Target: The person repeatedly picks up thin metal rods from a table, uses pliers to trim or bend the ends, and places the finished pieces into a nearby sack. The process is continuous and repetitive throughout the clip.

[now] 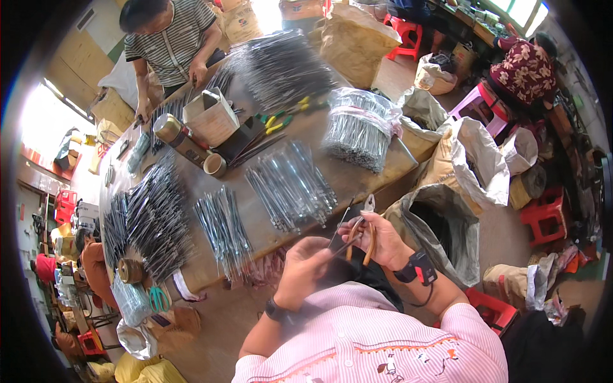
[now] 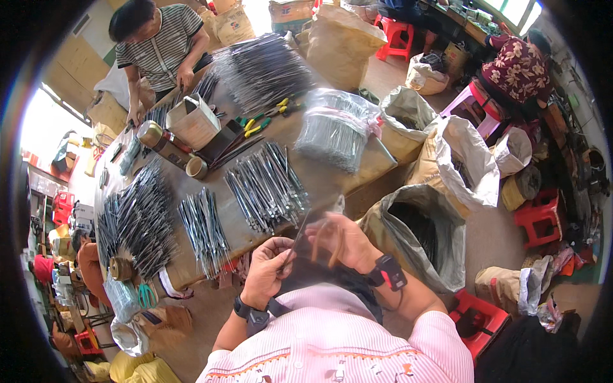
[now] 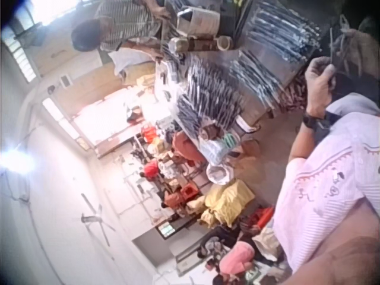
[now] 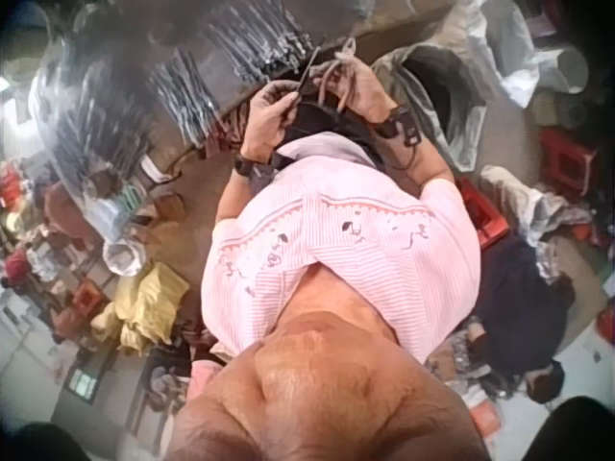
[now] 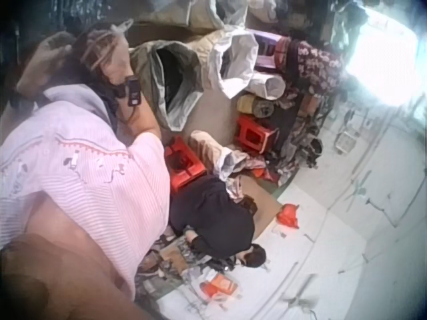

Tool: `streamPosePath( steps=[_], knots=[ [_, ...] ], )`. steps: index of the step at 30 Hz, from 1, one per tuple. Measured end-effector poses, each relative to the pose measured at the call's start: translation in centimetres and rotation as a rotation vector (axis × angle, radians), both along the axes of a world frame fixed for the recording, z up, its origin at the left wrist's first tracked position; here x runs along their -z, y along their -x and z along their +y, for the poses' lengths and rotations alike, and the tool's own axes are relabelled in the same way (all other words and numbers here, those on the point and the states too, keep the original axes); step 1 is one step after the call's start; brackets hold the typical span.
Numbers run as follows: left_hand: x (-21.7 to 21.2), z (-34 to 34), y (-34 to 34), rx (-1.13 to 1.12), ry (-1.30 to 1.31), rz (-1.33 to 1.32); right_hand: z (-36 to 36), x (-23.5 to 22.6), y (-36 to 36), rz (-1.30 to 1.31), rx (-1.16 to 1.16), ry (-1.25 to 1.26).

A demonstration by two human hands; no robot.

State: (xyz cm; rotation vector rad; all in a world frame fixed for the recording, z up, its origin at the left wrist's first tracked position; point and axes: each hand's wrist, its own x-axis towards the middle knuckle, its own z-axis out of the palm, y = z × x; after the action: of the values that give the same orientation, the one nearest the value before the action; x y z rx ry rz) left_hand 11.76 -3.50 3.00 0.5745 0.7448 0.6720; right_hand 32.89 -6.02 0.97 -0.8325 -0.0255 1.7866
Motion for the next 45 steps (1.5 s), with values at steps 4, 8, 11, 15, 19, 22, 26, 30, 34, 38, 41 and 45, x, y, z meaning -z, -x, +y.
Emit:
streamPosePath(
  steps=[4,8,11,15,19,22,26,30,34,38,41,45],
  knots=[
    [-0.7,-0.1,-0.3,-0.023,-0.116,0.148,-2.0,0.6,-1.3,0.192,-0.167,-0.059],
    [-1.3,-0.3,-0.8,-0.056,-0.349,0.327,-3.7,0.3,-1.5,-0.173,-0.387,-0.186],
    [-1.4,-0.3,-0.9,-0.057,-0.512,0.422,-3.7,0.1,-1.8,-0.503,-0.580,-0.268],
    [-0.8,-0.2,-0.9,-0.065,-0.622,0.475,-3.2,-0.2,-1.6,-1.167,-0.680,-0.572],
    [-0.2,0.0,-0.8,-0.068,-0.758,0.554,-2.9,-0.7,-1.2,-1.495,-0.544,-0.687],
    [0.1,0.0,-0.6,-0.057,-0.744,0.566,-2.7,-1.0,-1.3,-1.638,-0.494,-0.718],
    [0.5,-0.2,-0.6,-0.045,-0.652,0.544,-2.7,-0.7,-1.5,-1.723,-0.544,-0.677],
    [0.4,-0.2,-0.7,-0.030,-0.641,0.528,-2.9,-0.3,-1.6,-1.722,-0.534,-0.689],
    [-0.9,0.2,0.1,0.039,-0.735,0.632,-2.7,-0.6,-1.3,-1.726,-0.543,-0.655],
    [-2.7,-0.1,1.7,0.006,-0.941,0.888,-1.4,-1.1,-0.3,-1.683,-0.490,-0.634],
    [-3.1,-0.1,2.6,-0.077,-0.974,0.985,-0.3,-1.1,0.8,-1.639,-0.553,-0.617],
    [-2.1,0.5,4.3,-0.152,-0.939,1.023,0.4,-0.8,1.9,-1.499,-0.620,-0.615]
  ],
)
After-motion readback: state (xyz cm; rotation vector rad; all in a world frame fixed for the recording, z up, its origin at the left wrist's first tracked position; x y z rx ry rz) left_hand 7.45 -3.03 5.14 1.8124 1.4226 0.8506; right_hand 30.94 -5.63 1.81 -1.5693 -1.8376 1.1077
